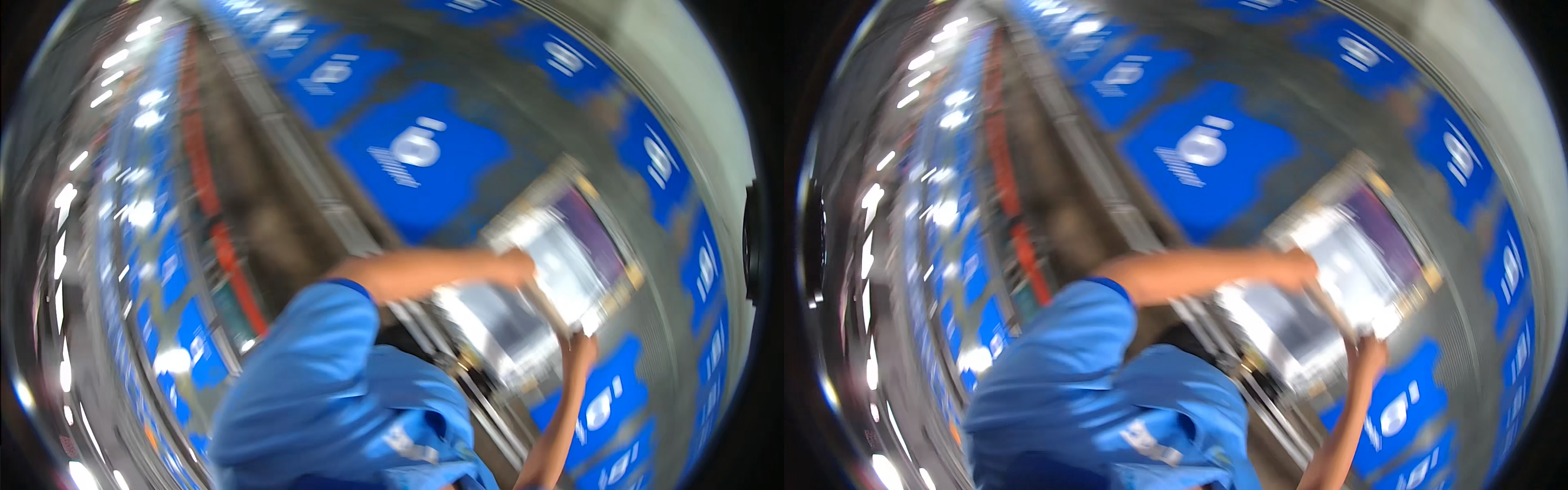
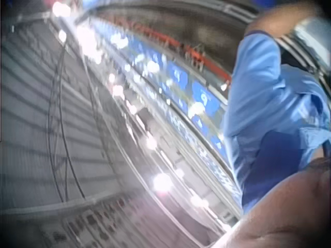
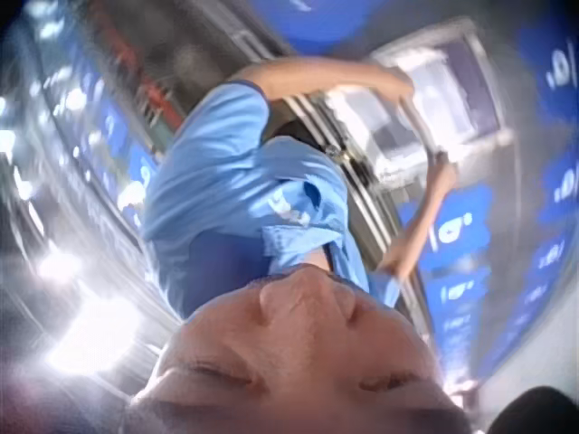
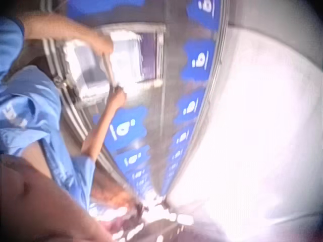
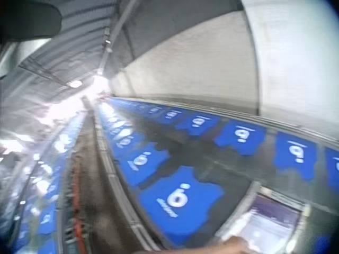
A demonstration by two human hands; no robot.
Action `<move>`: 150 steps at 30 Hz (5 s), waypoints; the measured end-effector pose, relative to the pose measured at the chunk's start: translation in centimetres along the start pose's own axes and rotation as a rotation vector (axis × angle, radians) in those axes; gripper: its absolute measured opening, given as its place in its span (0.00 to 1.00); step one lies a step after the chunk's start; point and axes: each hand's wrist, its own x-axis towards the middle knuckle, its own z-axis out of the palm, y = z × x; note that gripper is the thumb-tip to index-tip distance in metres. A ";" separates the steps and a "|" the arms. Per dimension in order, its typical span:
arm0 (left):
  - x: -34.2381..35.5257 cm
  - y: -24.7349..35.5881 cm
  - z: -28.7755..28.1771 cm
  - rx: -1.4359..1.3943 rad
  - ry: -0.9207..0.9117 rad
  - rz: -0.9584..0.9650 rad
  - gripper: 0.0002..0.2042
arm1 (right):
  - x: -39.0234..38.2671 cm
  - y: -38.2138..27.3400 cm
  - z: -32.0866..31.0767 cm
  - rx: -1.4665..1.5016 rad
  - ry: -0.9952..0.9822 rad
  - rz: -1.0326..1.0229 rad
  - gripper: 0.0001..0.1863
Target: The person repeatedly applies white ink to a screen printing frame using a squeegee and presses it onto blue t-shirts laid out on a conveyor. The person moves the frame along the line, repositions it, and repeats the squeegee strokes to transfer the logo onto each shirt.
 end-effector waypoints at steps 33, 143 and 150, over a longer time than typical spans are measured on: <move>2.3 2.1 -2.2 0.157 -0.171 -0.040 0.14 | 0.1 1.3 0.2 -0.177 0.107 0.093 0.15; -18.6 5.5 6.3 -0.009 0.183 0.125 0.22 | 0.7 5.2 3.3 0.763 0.909 0.531 0.20; -20.8 -6.3 -4.5 0.126 0.159 -0.016 0.15 | 8.0 -6.4 9.4 0.820 0.960 0.411 0.20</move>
